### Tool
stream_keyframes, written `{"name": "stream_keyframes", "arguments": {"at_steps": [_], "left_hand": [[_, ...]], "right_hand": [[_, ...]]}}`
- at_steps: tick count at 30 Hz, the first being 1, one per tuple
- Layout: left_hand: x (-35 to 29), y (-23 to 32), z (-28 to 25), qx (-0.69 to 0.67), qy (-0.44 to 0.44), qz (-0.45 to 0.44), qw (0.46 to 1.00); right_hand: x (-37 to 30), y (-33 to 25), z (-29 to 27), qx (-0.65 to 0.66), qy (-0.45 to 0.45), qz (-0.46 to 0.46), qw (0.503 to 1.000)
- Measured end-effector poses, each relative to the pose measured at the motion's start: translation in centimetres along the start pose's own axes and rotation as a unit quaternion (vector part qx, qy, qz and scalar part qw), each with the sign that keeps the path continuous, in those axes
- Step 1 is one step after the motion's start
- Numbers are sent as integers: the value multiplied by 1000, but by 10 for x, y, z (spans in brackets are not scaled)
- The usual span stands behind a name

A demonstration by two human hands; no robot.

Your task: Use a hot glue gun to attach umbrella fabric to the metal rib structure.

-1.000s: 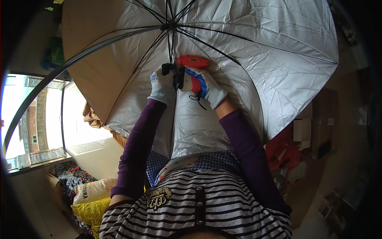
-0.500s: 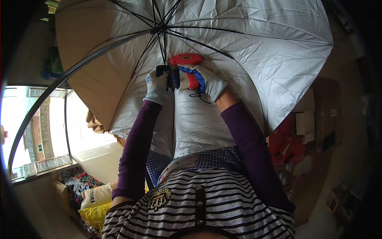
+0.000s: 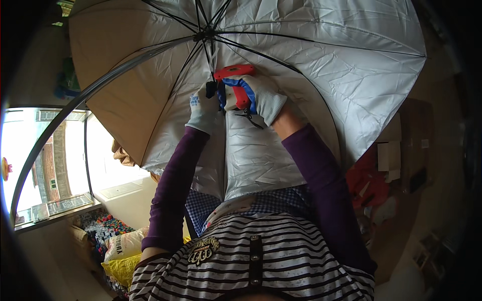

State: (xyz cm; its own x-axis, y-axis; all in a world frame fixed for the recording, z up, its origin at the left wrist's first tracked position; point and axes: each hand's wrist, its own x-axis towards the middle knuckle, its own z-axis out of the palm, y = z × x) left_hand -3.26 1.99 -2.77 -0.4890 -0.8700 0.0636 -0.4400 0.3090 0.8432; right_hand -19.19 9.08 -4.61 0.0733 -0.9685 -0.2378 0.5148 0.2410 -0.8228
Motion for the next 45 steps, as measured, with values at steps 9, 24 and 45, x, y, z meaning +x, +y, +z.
{"name": "stream_keyframes", "arguments": {"at_steps": [9, 24, 45], "left_hand": [[4, -1, -11, 204, 39, 73, 976], [23, 6, -14, 238, 282, 170, 914], [-21, -43, 65, 202, 21, 98, 974]], "right_hand": [[-15, 1, 4, 247, 15, -28, 968], [-41, 75, -30, -269, 156, -363, 878], [-57, -22, -56, 59, 366, -409, 834]]}}
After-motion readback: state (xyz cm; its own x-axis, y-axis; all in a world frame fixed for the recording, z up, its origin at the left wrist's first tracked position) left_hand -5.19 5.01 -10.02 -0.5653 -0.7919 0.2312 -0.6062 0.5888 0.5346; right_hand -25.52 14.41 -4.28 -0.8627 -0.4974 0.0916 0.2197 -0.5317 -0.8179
